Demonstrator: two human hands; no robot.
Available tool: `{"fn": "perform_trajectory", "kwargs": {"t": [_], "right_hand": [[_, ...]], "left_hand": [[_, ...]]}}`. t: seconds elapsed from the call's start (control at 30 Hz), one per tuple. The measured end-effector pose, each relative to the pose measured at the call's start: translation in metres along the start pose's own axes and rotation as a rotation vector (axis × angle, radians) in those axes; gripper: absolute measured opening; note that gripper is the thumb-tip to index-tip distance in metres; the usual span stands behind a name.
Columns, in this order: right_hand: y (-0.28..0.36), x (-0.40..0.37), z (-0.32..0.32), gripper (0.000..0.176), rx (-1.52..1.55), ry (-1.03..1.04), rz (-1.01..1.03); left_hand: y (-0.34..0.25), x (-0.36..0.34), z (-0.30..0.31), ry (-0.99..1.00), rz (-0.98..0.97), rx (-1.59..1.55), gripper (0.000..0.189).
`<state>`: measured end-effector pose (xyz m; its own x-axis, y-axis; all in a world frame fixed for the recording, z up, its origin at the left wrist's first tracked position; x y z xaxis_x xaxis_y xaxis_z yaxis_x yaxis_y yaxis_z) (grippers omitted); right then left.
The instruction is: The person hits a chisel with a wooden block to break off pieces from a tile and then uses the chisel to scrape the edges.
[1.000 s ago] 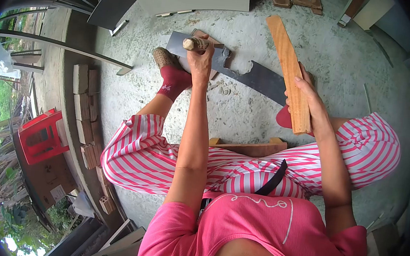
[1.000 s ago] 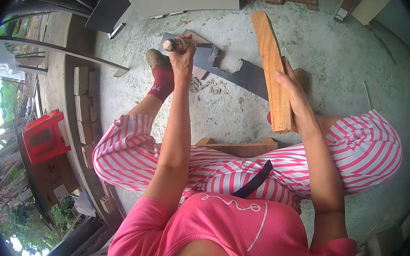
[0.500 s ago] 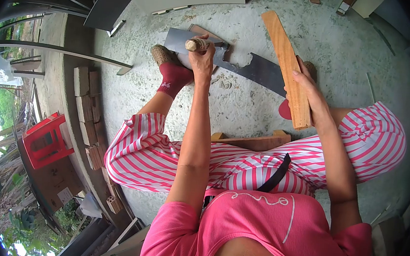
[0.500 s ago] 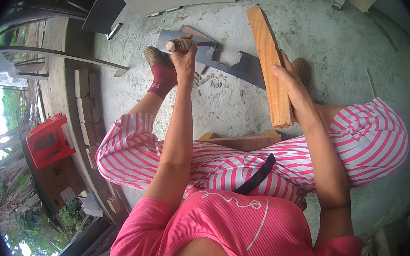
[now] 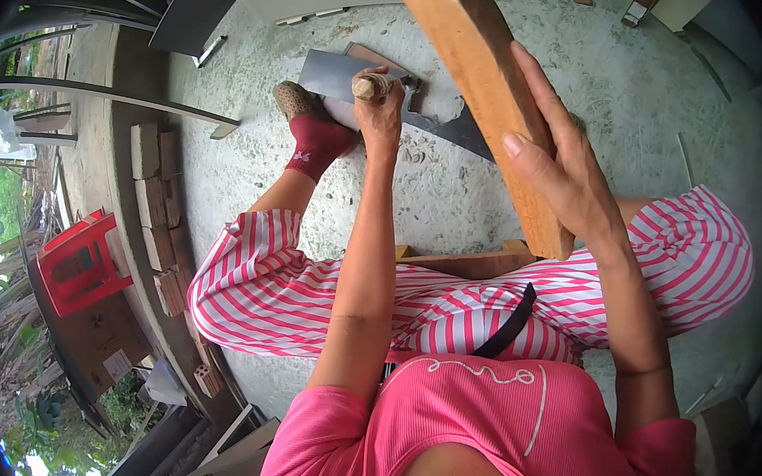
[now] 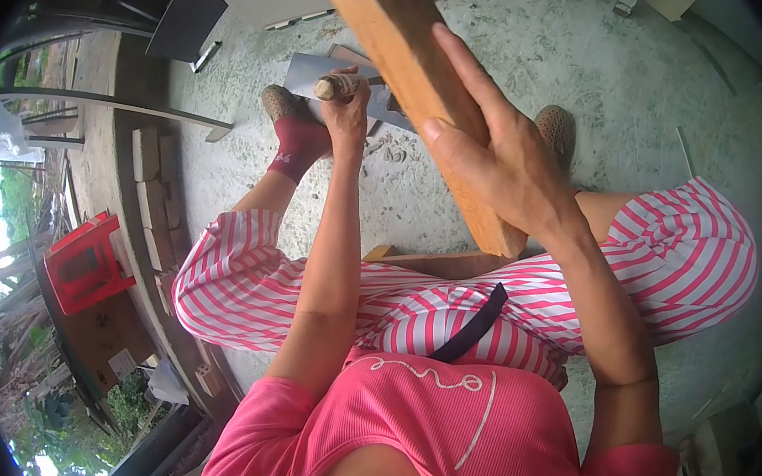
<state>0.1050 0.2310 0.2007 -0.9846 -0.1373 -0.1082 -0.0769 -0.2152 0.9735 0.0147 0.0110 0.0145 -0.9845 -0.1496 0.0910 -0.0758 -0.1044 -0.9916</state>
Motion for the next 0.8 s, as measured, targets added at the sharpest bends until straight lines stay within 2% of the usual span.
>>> {"fn": "perform_trajectory", "kwargs": {"t": [0.03, 0.07, 0.1, 0.13, 0.17, 0.23, 0.27, 0.33, 0.4, 0.43, 0.5, 0.57, 0.63, 0.7, 0.73, 0.8], "right_hand": [[0.017, 0.003, -0.005, 0.070, -0.016, 0.050, 0.154], [0.029, 0.004, -0.012, 0.070, -0.043, 0.075, 0.174], [0.038, 0.005, -0.018, 0.071, -0.070, 0.102, 0.196], [0.035, 0.005, -0.025, 0.072, -0.197, 0.113, 0.221], [0.028, 0.010, -0.030, 0.072, -0.199, 0.119, 0.228], [-0.006, 0.019, -0.046, 0.072, -0.468, 0.396, -0.205], [-0.022, 0.018, -0.054, 0.072, -0.476, 0.397, -0.200], [-0.044, 0.023, -0.056, 0.069, -0.380, 0.301, -0.056], [-0.048, 0.010, -0.054, 0.070, -0.272, 0.295, -0.106], [-0.047, 0.009, -0.050, 0.070, -0.178, 0.264, -0.133], [-0.057, 0.000, -0.040, 0.070, -0.185, 0.251, -0.068], [-0.069, -0.006, -0.026, 0.070, -0.176, 0.130, -0.111], [-0.073, -0.011, -0.015, 0.069, -0.161, 0.111, -0.147], [-0.081, -0.016, -0.003, 0.069, -0.086, -0.002, -0.334], [-0.089, -0.016, 0.001, 0.069, -0.169, -0.051, -0.285], [-0.095, -0.015, 0.002, 0.070, -0.098, -0.075, -0.334]], "left_hand": [[-0.003, -0.001, 0.000, 0.011, -0.012, -0.038, 0.029], [-0.007, -0.002, 0.000, 0.021, -0.026, -0.078, 0.030], [-0.012, -0.005, -0.003, -0.077, 0.047, -0.292, 0.027], [-0.002, -0.003, 0.001, -0.005, -0.090, -0.085, 0.026], [0.007, -0.003, 0.006, 0.064, -0.224, 0.125, 0.026], [0.005, -0.004, 0.013, 0.040, -0.184, 0.113, 0.026], [0.004, -0.004, 0.015, 0.027, -0.145, 0.099, 0.026], [0.001, 0.007, 0.014, -0.002, -0.081, 0.061, 0.026], [0.007, -0.006, 0.027, -0.028, 0.032, 0.046, 0.026], [0.021, 0.003, 0.031, -0.032, 0.115, -0.090, 0.026], [0.029, 0.009, 0.038, -0.090, 0.160, -0.322, 0.034], [0.036, 0.011, 0.050, -0.168, 0.179, -0.437, 0.037], [0.050, 0.011, 0.062, -0.284, 0.308, -0.600, 0.040], [0.059, 0.016, 0.067, -0.316, 0.374, -0.592, 0.036], [0.060, 0.020, 0.067, -0.347, 0.370, -0.572, 0.034], [0.067, 0.029, 0.068, -0.378, 0.372, -0.548, 0.033]]}}
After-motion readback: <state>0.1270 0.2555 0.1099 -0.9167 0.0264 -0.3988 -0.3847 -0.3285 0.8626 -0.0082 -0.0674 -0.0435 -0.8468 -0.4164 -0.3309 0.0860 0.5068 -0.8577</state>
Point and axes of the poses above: each hand's wrist, its own x-axis towards the middle knuckle, its own z-axis out of the back of the hand, y = z × x, the point moved 3 cm from there along x, towards the middle knuckle, and after that the axes turned 4 degrees about -x, right-handed, at the moved point
